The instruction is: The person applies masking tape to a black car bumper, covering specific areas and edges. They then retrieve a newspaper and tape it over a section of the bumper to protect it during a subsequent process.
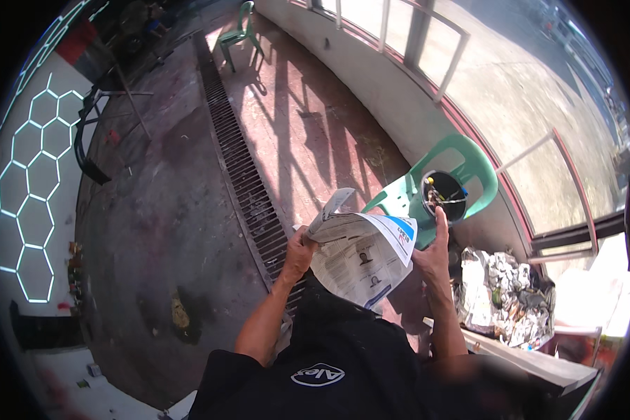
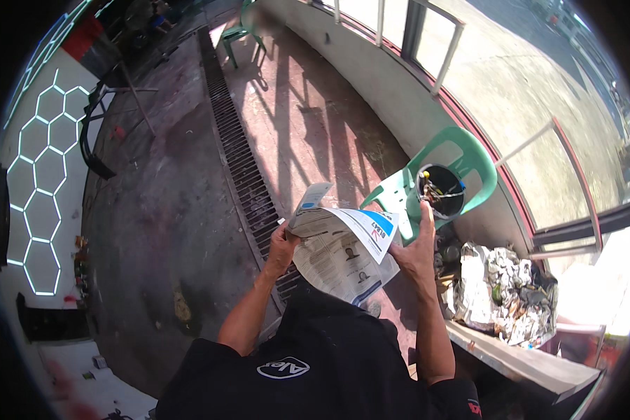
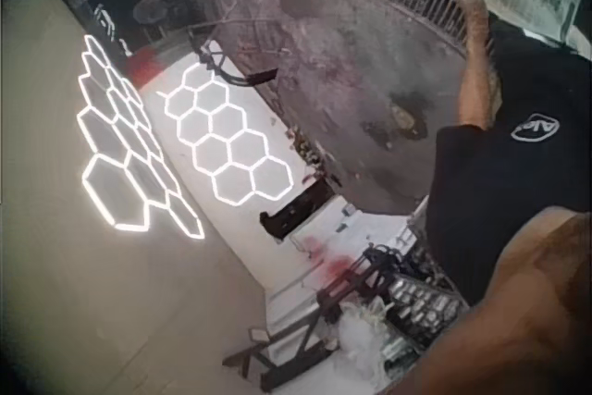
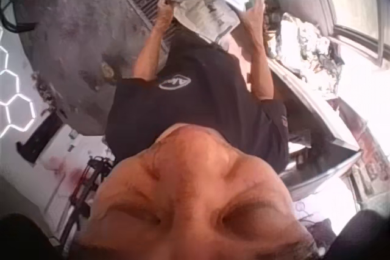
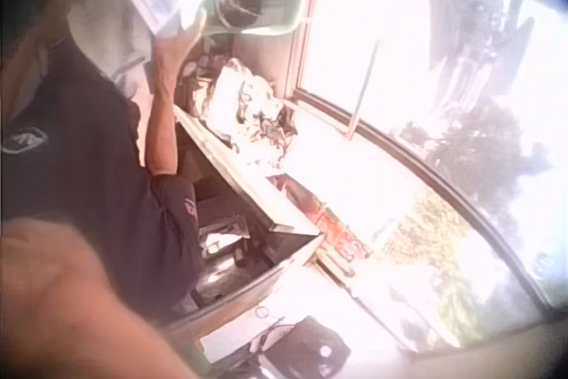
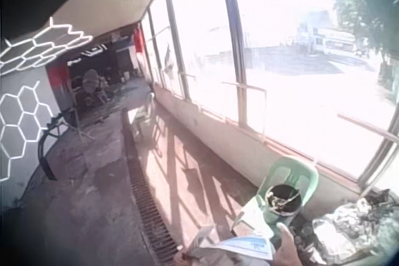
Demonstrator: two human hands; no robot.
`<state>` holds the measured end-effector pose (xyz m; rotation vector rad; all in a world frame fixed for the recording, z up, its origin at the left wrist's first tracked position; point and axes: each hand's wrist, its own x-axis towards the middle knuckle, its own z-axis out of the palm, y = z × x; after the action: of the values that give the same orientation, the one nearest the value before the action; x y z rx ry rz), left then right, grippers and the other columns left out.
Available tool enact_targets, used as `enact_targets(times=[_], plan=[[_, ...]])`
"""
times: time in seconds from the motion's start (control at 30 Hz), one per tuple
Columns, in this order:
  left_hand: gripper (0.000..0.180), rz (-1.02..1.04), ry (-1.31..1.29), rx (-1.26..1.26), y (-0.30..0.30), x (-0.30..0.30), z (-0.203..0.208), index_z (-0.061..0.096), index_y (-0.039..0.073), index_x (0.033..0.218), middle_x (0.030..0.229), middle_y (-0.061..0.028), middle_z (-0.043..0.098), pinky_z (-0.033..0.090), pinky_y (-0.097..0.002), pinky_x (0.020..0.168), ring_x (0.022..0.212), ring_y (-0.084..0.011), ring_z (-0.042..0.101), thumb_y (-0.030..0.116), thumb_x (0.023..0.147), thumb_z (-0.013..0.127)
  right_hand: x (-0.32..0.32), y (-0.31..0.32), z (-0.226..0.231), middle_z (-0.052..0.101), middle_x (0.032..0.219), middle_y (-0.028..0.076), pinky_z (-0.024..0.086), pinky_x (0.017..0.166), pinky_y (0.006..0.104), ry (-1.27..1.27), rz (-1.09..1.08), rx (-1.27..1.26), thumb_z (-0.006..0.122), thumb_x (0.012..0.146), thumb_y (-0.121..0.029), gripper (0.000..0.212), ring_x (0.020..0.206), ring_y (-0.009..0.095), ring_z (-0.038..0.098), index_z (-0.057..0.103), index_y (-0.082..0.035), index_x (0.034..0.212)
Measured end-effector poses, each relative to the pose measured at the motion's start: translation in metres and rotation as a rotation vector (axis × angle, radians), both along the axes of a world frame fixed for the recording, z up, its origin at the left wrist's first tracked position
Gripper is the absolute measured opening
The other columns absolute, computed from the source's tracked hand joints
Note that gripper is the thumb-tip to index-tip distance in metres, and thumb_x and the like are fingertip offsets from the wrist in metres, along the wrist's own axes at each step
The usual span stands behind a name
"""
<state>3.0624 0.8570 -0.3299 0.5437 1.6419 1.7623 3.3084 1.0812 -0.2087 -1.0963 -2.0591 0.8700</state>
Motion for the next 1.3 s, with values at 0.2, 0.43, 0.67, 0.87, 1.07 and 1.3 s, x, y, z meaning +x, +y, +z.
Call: enact_targets(times=[0.2,0.43,0.67,0.87,1.07,1.3], plan=[[0.013,0.068,-0.001,0.045,-0.032,-0.135,0.021,0.072,0.002,0.112,0.095,0.0048,0.068,0.049,-0.0238,0.077,0.086,-0.0048,0.059,0.005,0.103,0.063,-0.199,0.021,0.072,0.08,0.097,0.004,0.056,0.085,0.0314,0.014,0.726,-0.466,0.084,0.096,-0.013,0.024,0.092,0.012,0.071,0.079,0.001,0.116],[0.036,0.56,-0.005,0.008,-0.118,-0.257,0.039,0.067,0.002,0.135,0.103,0.0001,0.07,0.052,-0.0248,0.079,0.091,-0.0075,0.065,0.016,0.102,0.071,-0.421,-0.021,0.109,0.081,0.094,0.006,0.056,0.08,0.0314,-0.044,1.143,-0.366,0.078,0.102,-0.016,0.022,0.087,0.01,0.07,0.079,0.003,0.113],[0.044,1.613,0.048,-0.091,-0.198,-0.305,0.062,0.067,0.001,0.125,0.093,-0.0018,0.06,0.05,-0.0276,0.073,0.078,-0.0127,0.058,0.04,0.105,0.075,-0.621,-0.098,0.088,0.083,0.089,0.012,0.059,0.071,0.0311,-0.125,1.088,-0.428,0.082,0.099,-0.022,0.028,0.079,0.011,0.074,0.083,0.002,0.113],[0.054,1.277,0.288,-0.142,-0.178,-0.4,0.127,0.068,-0.002,0.128,0.095,-0.0033,0.06,0.05,-0.0306,0.077,0.084,-0.0131,0.058,0.045,0.102,0.077,-0.773,-0.204,0.064,0.082,0.095,0.021,0.063,0.073,0.0417,0.016,1.267,-0.217,0.08,0.1,-0.029,0.031,0.082,0.031,0.082,0.082,0.0,0.112],[0.066,1.43,0.433,-0.376,-0.178,-0.523,0.204,0.058,-0.004,0.149,0.113,-0.0076,0.065,0.052,-0.0316,0.087,0.103,-0.016,0.06,0.042,0.105,0.074,-0.854,-0.294,0.07,0.068,0.094,0.015,0.058,0.067,0.0501,0.085,1.683,0.316,0.078,0.096,-0.024,0.051,0.077,0.037,0.073,0.063,-0.006,0.141],[0.045,1.811,0.065,-0.254,-0.268,-0.597,0.175,0.071,-0.007,0.123,0.103,-0.0125,0.077,0.055,-0.0379,0.087,0.097,-0.02,0.071,0.033,0.116,0.053,-0.941,-0.379,0.077,0.065,0.125,0.019,0.062,0.077,0.047,0.0,2.294,0.263,0.082,0.092,-0.021,0.071,0.092,0.035,0.075,0.054,-0.005,0.156]])
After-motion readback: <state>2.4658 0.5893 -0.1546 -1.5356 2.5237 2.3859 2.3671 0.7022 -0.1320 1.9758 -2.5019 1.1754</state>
